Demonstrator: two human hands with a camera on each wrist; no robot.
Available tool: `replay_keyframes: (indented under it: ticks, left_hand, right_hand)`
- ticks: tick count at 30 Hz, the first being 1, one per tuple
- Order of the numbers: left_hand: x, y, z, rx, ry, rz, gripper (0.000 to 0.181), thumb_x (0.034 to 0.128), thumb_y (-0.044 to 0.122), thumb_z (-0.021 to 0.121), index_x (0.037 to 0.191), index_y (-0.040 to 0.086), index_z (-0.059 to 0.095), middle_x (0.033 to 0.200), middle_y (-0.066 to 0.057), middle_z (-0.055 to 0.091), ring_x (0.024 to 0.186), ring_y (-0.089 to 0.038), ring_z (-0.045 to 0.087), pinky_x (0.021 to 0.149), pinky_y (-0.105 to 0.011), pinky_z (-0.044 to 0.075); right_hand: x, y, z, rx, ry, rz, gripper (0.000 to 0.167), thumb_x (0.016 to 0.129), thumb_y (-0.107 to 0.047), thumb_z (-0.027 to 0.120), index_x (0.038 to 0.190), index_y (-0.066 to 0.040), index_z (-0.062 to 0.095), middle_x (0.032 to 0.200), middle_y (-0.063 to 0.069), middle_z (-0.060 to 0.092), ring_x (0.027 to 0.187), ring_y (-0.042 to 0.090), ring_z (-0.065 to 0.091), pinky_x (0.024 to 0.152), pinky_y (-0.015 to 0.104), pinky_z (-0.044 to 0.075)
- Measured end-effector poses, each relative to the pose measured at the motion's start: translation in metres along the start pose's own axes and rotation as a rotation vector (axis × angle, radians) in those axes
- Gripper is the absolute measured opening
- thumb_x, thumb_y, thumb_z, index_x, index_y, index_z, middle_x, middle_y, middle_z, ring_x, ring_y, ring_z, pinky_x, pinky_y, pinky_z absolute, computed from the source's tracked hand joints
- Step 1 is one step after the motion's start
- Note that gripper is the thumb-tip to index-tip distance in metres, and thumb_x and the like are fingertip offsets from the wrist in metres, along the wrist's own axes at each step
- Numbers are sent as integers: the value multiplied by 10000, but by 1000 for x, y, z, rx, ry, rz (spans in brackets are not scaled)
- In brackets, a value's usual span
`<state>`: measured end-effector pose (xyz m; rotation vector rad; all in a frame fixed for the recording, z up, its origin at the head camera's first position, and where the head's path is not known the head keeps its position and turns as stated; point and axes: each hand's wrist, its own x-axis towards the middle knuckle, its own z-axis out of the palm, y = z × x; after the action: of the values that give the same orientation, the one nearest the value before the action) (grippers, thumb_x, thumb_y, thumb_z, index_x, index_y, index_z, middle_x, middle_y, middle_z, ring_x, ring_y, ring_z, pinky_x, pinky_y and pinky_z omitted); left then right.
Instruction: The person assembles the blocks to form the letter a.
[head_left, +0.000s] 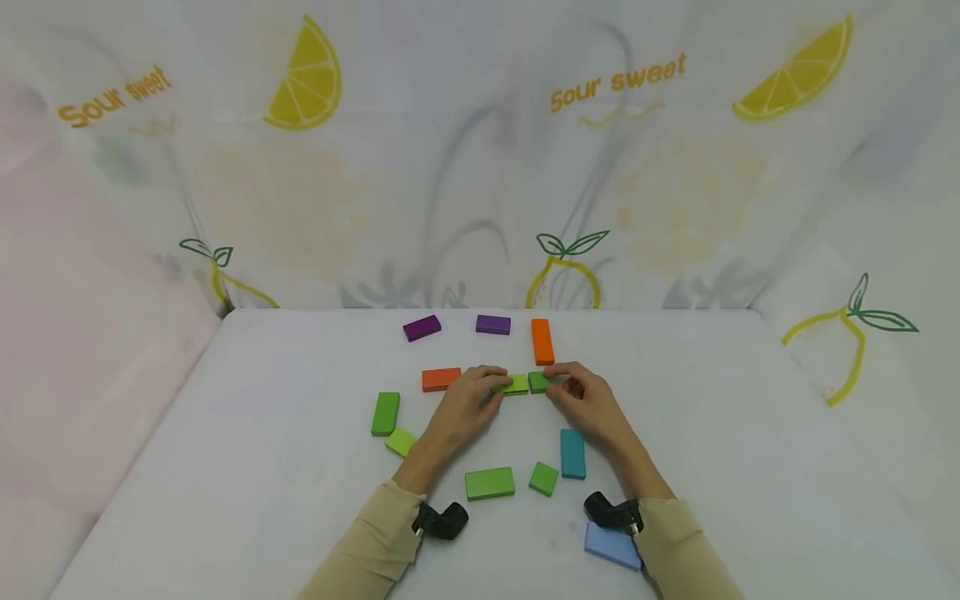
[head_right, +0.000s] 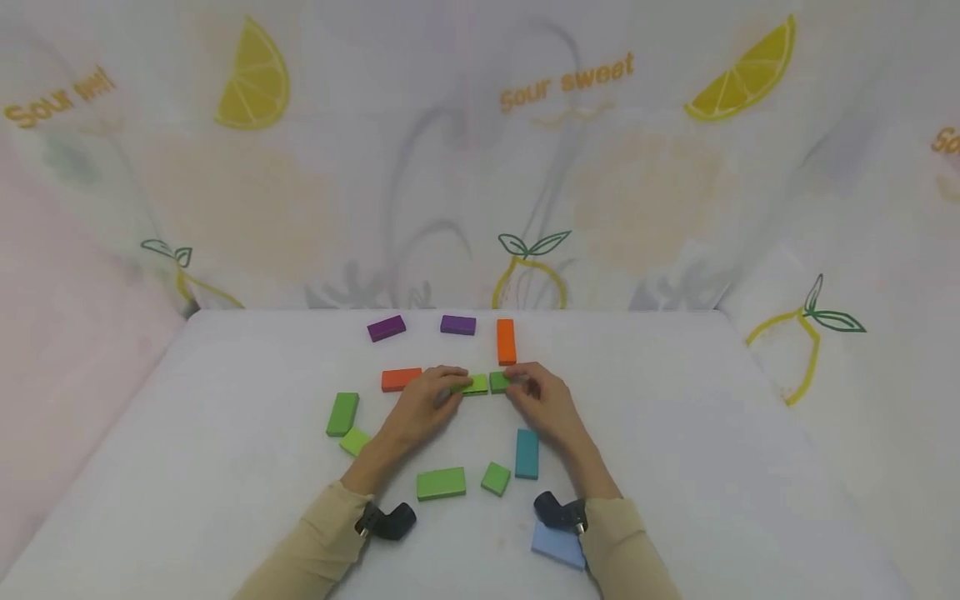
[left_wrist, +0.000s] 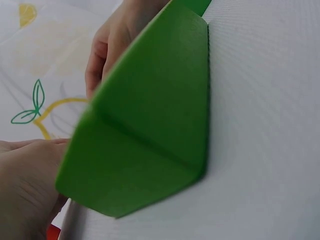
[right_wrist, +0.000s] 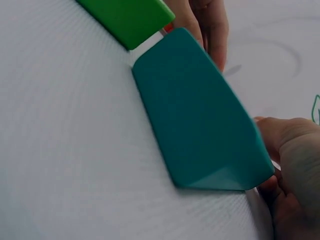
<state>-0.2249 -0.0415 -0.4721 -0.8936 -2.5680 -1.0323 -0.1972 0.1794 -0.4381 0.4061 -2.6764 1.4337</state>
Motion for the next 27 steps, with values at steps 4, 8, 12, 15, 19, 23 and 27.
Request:
replay_keyframes:
  ticks: [4,8,12,15,19,23,27]
  left_hand:
    - [3,0,0,11,13,-2,233,863,46,658,1089,78,701,1162,-45,656,1093,-189,597,929,-314,497]
    - [3,-1,-1,2,0,-5,231,861,43,658,1085,78,703,1162,-42,656,1096,-189,597,933,-318,495]
    - [2,0,0,-12,-12,-4,228,867,43,650,1087,73,703,1162,-50,658,1095,-196,599,935,-321,494]
    - [1,0,0,-22,-16,-4,227,867,41,648,1086,72,703,1160,-55,658,1092,-199,600,934,-319,495]
    - [1,0,1,-30,-16,-8,226,864,34,648,1080,72,705,1156,-57,659,1090,-201,600,932,-320,495]
    - [1,0,1,-25,-13,-10,228,862,33,650,1080,71,705,1154,-57,660,1085,-200,601,930,-321,496]
    - [0,1,2,-23,-9,-11,229,861,28,648,1079,69,705,1149,-55,662,1074,-203,603,927,-324,497]
  right_hand:
    - [5,5,0,-1,7,-24,259,887,-41,623,1143,-1,617,906,140,598,710,184,456,611,198,364]
    - [8,25,6,-9,14,-32,248,885,-79,644,1132,-55,632,877,97,594,696,154,454,598,193,364]
    - [9,41,8,-7,3,-26,247,887,-145,658,1132,-128,637,878,45,593,703,133,459,607,195,375]
    - [8,43,8,1,-10,-16,244,890,-172,657,1133,-155,635,895,25,595,713,141,467,615,204,383]
    - [5,31,5,-8,-23,1,245,894,-153,648,1138,-129,632,901,32,595,724,160,470,622,206,382]
    - [1,7,-1,-2,-31,-4,255,883,-70,642,1133,-25,625,882,111,593,713,195,461,613,206,370]
    - [-1,0,-2,10,-32,-15,258,874,-36,641,1127,10,620,861,144,588,691,194,451,597,203,361]
